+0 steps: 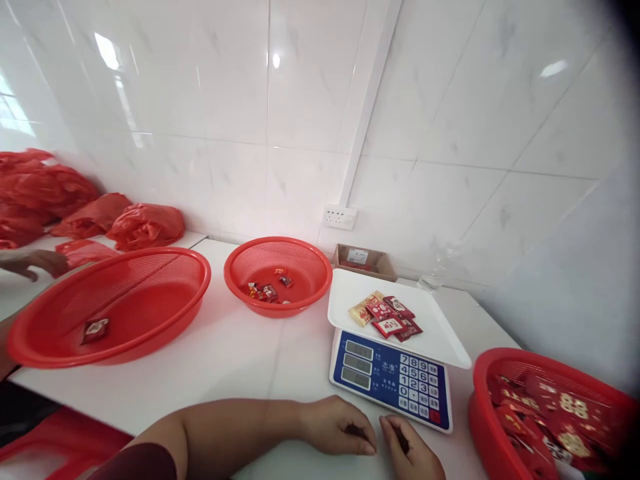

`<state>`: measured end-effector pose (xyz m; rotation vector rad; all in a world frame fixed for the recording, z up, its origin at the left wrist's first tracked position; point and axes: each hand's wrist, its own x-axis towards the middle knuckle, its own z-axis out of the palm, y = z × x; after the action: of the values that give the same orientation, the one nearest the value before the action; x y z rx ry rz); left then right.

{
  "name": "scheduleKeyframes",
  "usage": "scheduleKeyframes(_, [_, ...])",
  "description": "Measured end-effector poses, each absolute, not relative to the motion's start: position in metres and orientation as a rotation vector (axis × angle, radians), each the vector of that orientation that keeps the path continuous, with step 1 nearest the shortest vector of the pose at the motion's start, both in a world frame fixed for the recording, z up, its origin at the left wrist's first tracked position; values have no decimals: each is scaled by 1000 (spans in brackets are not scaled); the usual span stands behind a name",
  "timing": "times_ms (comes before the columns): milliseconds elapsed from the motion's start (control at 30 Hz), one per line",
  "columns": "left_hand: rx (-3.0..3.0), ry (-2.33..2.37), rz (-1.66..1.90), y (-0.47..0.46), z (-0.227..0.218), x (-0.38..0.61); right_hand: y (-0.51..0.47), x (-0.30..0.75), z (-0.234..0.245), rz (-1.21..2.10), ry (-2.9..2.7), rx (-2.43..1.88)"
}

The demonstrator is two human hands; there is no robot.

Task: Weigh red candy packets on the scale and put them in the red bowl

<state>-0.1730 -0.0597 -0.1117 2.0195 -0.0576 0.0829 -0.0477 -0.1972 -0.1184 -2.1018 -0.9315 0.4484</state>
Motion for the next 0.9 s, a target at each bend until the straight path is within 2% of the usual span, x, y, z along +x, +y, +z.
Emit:
scheduleKeyframes(100, [2130,-62,203,-58,-94,-172,-203,-46,-119,458,-926,-2132])
scheduleKeyframes(267, [2192,186,678,-33,-51,-153,-208,-45,-127,484,-972,-2131])
scheduleKeyframes(367, [2212,309,768,-19,-22,-135,-208,-44,-130,477,-989,-2102])
scheduleKeyframes(567, [2534,-27,644,-48,9,-82,-208,-47,-128,468,-1001,-1957])
scheduleKeyframes(767, [2833,-519,329,-105,3,-3,-210,-49,-122,462,-1003,-1911])
scheduleKeyframes(900, [3038,-547,39,-130,-4,51,-212,-49,-124,438,-1018,-1833])
